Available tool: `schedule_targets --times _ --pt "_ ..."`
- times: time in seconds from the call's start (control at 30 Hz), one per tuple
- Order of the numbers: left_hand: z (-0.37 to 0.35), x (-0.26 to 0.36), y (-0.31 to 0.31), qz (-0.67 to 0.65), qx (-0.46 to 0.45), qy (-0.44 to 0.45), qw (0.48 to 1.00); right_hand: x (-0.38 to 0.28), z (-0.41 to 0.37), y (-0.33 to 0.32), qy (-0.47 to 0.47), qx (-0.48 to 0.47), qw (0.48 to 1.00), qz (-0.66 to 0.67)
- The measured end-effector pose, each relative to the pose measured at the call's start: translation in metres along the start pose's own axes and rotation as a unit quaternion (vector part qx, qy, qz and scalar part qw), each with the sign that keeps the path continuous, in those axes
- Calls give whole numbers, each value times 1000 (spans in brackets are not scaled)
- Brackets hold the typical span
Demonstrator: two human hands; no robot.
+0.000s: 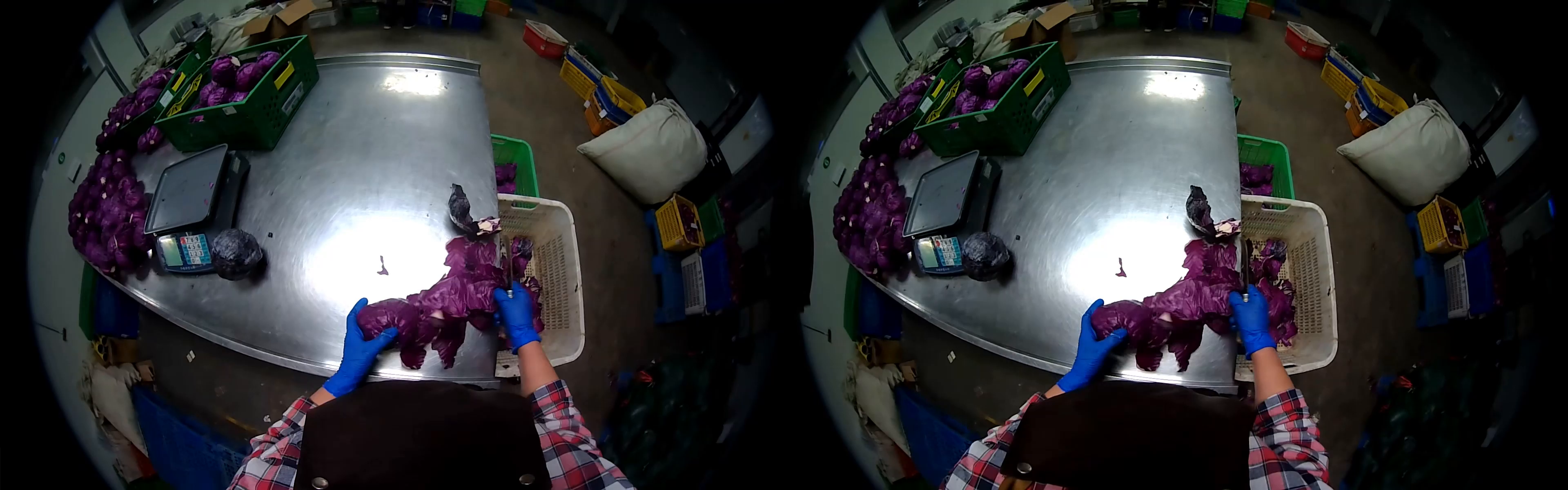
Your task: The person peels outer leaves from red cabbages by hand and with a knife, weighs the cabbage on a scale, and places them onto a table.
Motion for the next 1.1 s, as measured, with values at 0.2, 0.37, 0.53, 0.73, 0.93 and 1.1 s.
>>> schedule_targets --times 0.2,0.37,0.53,0.73,0.93,1.1 --pt "10 10 20 52 1 134 990 -99 -60 45 -226 -123 963 -77" --pt "4 39 27 -24 15 170 985 -56 -63 97 -141 -243 960 11" --pt "11 28 22 -308 -18 -9 951 -30 -62 88 83 -250 957 122" --pt "5 31 30 -438 -34 -103 893 -69 -39 24 -363 90 889 -265" --pt "-14 24 20 -658 -64 -179 729 -31 -78 146 94 -393 914 33" --pt "-15 37 -32 -645 -68 -144 748 47 -47 181 191 -438 877 43"
Point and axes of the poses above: each hand's wrist, its own z-axis towards the middle knuckle, its own y-axis out of the palm, x = y × z, the point moved 6 cm from there along z, towards the middle knuckle, and after that the axes turned 2 degrees about y, right-handed, at the moved point
